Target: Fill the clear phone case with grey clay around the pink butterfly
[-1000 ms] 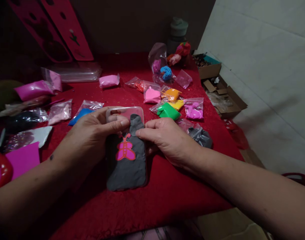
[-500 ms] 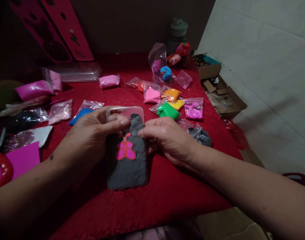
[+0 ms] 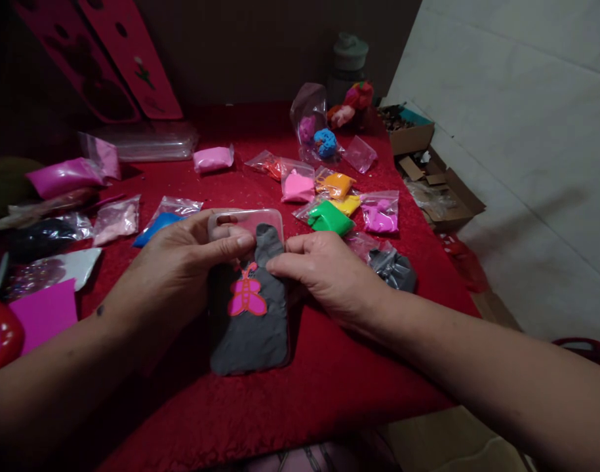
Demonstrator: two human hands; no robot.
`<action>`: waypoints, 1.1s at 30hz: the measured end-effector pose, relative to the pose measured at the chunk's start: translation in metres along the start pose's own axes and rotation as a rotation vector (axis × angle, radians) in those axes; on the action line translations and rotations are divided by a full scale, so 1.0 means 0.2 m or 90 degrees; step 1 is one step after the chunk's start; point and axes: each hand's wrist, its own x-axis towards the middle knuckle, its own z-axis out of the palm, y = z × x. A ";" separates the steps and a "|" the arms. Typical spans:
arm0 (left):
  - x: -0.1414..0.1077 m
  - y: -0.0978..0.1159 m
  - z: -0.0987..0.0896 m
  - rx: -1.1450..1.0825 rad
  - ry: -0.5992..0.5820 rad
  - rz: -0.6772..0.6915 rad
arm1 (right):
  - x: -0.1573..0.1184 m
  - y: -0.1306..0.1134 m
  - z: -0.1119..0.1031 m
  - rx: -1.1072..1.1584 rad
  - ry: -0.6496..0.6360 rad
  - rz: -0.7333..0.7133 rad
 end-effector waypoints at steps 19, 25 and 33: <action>0.02 0.00 -0.01 -0.017 0.014 0.002 | 0.01 -0.02 -0.02 0.030 -0.012 0.006; 0.01 0.00 -0.01 -0.009 0.007 0.001 | 0.01 0.00 -0.02 -0.021 -0.015 0.013; 0.02 0.00 -0.01 -0.021 0.008 0.010 | 0.01 -0.01 -0.03 0.018 -0.032 0.012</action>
